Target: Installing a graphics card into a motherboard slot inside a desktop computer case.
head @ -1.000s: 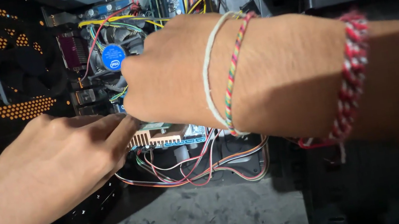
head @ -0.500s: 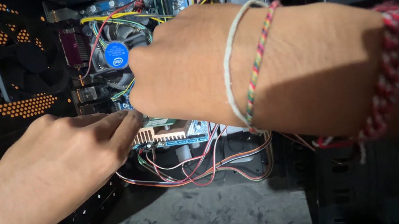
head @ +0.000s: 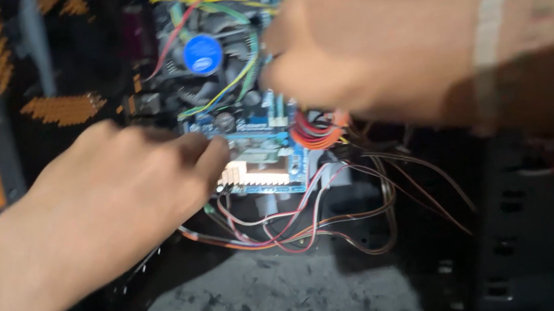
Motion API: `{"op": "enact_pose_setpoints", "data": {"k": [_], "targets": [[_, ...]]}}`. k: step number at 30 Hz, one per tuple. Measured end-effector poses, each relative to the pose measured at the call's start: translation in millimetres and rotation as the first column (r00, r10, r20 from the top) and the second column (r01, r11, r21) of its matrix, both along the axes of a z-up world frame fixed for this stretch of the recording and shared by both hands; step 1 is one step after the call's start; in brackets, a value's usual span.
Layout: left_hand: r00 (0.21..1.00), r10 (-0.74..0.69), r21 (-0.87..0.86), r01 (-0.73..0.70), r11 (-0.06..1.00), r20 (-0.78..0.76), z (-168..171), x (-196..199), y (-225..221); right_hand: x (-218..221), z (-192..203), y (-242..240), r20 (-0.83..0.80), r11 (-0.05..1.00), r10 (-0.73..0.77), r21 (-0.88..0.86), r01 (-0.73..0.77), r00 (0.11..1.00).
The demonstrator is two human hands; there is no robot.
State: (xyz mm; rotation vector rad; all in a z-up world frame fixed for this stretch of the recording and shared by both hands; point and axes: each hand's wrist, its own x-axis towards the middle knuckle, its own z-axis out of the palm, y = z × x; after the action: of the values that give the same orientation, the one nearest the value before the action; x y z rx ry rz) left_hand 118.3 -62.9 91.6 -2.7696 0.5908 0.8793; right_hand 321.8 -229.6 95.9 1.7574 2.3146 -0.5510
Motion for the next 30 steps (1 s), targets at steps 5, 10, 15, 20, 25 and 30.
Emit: {"op": "enact_pose_setpoints", "data": {"k": [5, 10, 15, 20, 25, 30], "targets": [[0.983, 0.014, -0.083, 0.001, 0.997, 0.186, -0.4, -7.0, 4.3, 1.1, 3.2, 10.4, 0.217, 0.997, 0.053, -0.064, -0.040, 0.975], [1.000, 0.004, 0.010, -0.004, 1.000, -0.015, 6.7, 0.3, 1.7, -2.9, -7.0, 3.6, 0.140, 0.998, 0.024, -0.062, -0.016, 0.990], [1.000, -0.002, 0.037, 0.003, 0.999, -0.015, 1.3, -1.7, -0.8, -6.5, -9.4, 1.9, 0.065, 0.997, 0.028, -0.079, -0.023, 0.997], [1.000, 0.023, 0.050, -0.023, 0.998, 0.010, 0.2, -2.4, -2.2, -9.2, -14.1, -1.2, 0.020, 0.996, 0.076, -0.043, -0.075, 0.997], [0.990, 0.046, 0.044, -0.053, 0.998, 0.135, -1.0, -11.0, 1.1, -18.2, -20.5, -7.1, -0.077, 0.963, 0.225, 0.168, -0.209, 0.971], [0.989, 0.059, 0.080, -0.070, 0.994, 0.132, 4.1, -17.0, 2.0, -29.0, -17.5, -5.2, -0.164, 0.938, 0.283, 0.253, -0.237, 0.945]]}}
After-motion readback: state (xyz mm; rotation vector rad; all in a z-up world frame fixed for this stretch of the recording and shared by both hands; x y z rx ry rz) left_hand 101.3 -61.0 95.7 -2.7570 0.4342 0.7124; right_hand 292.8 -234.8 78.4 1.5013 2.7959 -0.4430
